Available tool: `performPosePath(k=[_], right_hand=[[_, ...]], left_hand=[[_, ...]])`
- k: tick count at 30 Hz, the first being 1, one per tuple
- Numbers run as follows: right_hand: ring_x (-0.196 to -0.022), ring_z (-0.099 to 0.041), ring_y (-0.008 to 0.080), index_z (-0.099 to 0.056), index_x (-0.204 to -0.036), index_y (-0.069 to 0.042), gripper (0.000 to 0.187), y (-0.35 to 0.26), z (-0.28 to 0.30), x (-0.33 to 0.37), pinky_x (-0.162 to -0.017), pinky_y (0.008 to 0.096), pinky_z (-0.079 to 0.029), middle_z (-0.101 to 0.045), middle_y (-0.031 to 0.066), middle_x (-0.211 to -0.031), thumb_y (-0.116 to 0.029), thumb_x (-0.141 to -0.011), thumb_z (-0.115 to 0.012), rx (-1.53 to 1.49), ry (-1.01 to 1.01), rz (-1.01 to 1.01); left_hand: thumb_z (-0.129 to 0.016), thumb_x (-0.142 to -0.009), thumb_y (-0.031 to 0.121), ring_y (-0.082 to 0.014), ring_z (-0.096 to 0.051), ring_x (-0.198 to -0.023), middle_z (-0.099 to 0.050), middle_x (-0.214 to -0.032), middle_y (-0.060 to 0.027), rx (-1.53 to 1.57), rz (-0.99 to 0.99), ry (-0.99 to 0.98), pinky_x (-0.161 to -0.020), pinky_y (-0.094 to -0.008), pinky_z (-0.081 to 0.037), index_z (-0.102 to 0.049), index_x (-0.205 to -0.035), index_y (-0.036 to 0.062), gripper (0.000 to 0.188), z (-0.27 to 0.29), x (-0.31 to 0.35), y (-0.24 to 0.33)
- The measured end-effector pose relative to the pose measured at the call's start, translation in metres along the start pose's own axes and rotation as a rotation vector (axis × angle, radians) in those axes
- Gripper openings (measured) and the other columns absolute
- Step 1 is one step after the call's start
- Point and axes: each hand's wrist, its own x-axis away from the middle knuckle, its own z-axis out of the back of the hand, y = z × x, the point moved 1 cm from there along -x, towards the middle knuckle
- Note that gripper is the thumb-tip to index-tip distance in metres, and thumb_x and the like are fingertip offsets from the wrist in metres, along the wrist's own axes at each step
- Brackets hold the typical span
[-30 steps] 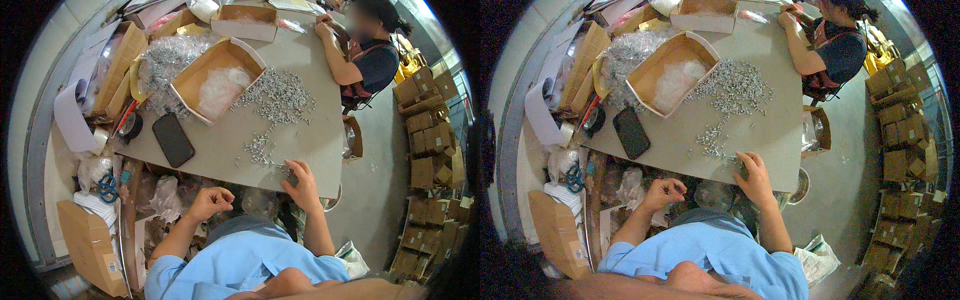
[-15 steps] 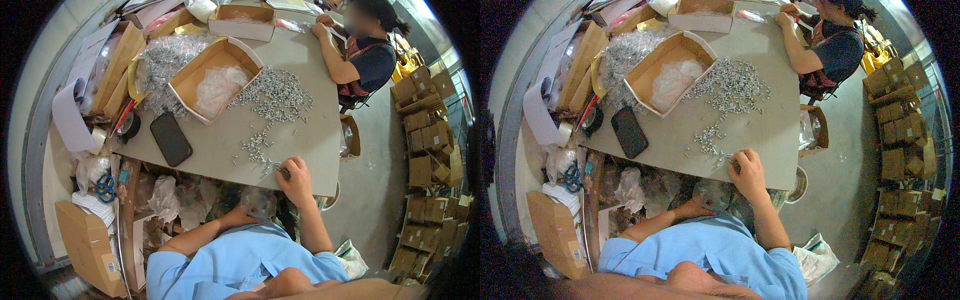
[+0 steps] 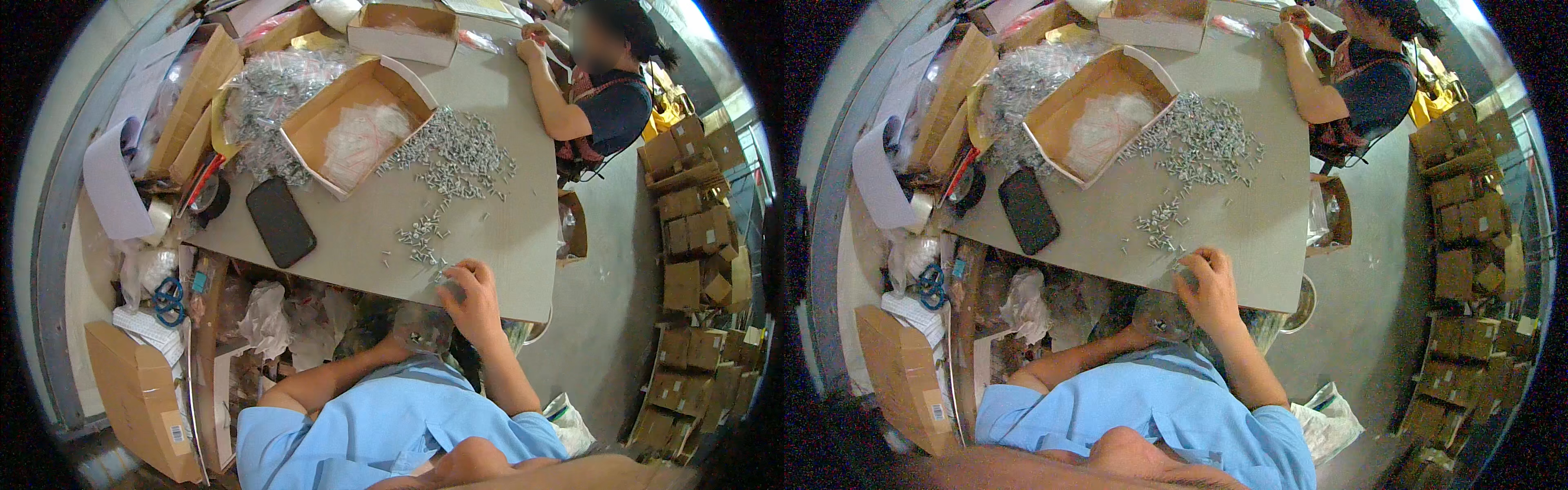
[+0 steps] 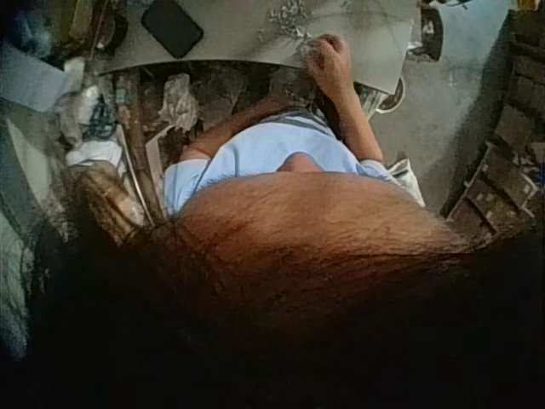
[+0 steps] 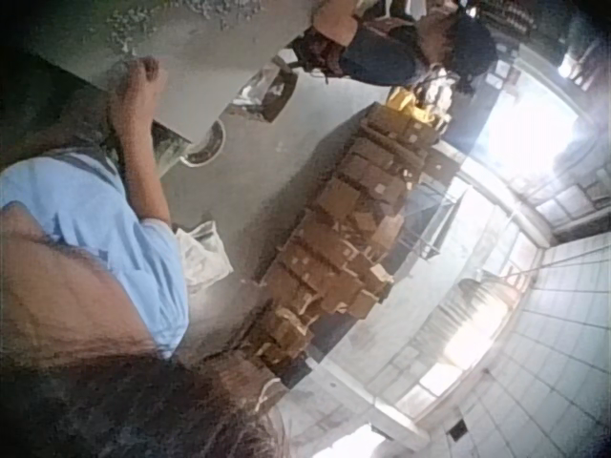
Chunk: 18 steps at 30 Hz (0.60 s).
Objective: The person sorts small metal components by hand into a plastic bag, taking them from a pile on the table and a cardboard box.
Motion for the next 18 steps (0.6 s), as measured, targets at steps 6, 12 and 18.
performPosePath(k=[6, 12, 18], right_hand=[[-0.091, -0.053, 0.0310, -0.064, -0.088, -0.006, 0.020, 0.003, -0.015, -0.010, -0.078, 0.0397, -0.045, -0.056, 0.0109, -0.093, -0.015, -0.071, -0.071, 0.102, -0.022, 0.014], [-0.080, -0.057, 0.0294, -0.065, -0.083, -0.006, 0.013, -0.014, -0.013, 0.009, -0.069, 0.0380, -0.047, -0.058, 0.0101, -0.083, -0.013, -0.073, -0.069, -0.015, -0.195, 0.063], [-0.094, -0.055, 0.0344, -0.063, -0.094, -0.008, 0.020, -0.010, -0.007, -0.020, -0.079, 0.0411, -0.047, -0.058, 0.0132, -0.095, -0.013, -0.074, -0.067, -0.063, -0.210, -0.171]], left_hand=[[-0.074, -0.075, 0.036, -0.0270, -0.056, -0.102, -0.061, -0.110, -0.0125, -0.179, 0.152, 0.013, -0.089, -0.0397, -0.045, -0.057, -0.114, 0.0043, 0.053, -0.001, -0.002, 0.005], [-0.073, -0.077, 0.029, -0.0243, -0.057, -0.093, -0.063, -0.101, -0.0117, -0.077, -0.268, 0.191, -0.083, -0.0380, -0.046, -0.062, -0.103, 0.0072, 0.036, -0.011, -0.010, -0.034], [-0.074, -0.077, 0.028, -0.0224, -0.057, -0.091, -0.063, -0.098, -0.0078, -0.013, -0.051, 0.003, -0.084, -0.0387, -0.046, -0.063, -0.097, 0.0071, 0.030, -0.004, -0.005, -0.020]])
